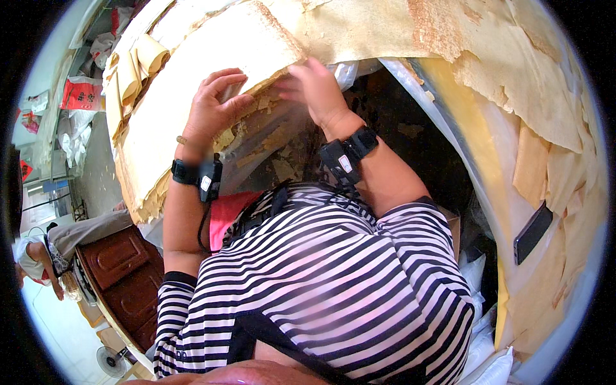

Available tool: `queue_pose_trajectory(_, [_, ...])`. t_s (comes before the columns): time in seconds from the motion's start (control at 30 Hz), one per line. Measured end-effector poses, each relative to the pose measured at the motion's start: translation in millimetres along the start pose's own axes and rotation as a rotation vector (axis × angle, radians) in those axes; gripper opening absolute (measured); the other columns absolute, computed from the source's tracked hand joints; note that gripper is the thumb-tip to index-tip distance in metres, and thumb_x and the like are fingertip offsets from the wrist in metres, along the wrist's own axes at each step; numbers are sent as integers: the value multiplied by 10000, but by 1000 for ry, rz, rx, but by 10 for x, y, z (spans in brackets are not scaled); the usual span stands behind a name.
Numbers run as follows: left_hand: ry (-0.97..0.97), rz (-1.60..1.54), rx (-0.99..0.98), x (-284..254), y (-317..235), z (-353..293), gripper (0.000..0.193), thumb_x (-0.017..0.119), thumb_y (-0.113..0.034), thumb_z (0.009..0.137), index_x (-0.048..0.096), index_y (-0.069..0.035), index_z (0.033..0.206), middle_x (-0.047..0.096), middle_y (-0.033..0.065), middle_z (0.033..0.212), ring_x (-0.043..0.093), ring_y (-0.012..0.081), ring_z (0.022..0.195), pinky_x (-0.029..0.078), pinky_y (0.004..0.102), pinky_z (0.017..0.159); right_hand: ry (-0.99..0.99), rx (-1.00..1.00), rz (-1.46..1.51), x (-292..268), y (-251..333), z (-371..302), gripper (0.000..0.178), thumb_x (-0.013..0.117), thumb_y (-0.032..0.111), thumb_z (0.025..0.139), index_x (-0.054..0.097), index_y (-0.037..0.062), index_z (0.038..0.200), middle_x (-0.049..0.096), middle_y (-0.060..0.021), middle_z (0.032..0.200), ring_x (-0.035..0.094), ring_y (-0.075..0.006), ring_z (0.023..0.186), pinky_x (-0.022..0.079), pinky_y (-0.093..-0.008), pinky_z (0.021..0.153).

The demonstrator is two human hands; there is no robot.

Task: The person sorts and stacks large, thin sheets of yellowish material by hand on a table, peeling them apart and smoothing them onto a stack.

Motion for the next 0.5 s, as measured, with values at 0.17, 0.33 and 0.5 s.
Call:
queue_pose_trajectory(0.17, [-7,-108,-44,12,49,7,294,768,-261,841,737,-93,1080,690,75,1172,601,276,1137,490,402,998,-71,2,-62,87,42,67,325,660,222,953,579,17,1193,680,-84,1077,687,-189,941,596,-329,737])
queue_pose_trajectory(0.33, [-109,168,38,28,-211,43,209,712,-261,897,743,-103,1029,715,81,1101,653,281,1042,531,365,901,-81,14,-225,176,30,90,319,626,218,961,625,-53,1128,695,-134,993,715,-223,824,600,-321,647])
queue_pose_trajectory(0.5, [-284,297,-242,-219,101,41,156,614,-244,942,718,-130,958,720,141,876,690,309,791,555,421,709,-125,52,-369,178,34,75,331,637,199,950,654,-125,1017,704,-159,955,739,-248,785,578,-311,609])
Point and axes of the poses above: each hand's wrist, its own z-axis towards the middle knuckle, its own x-axis out of the palm, y = z × x, the point moved 9 cm from there along z, towards the middle knuckle
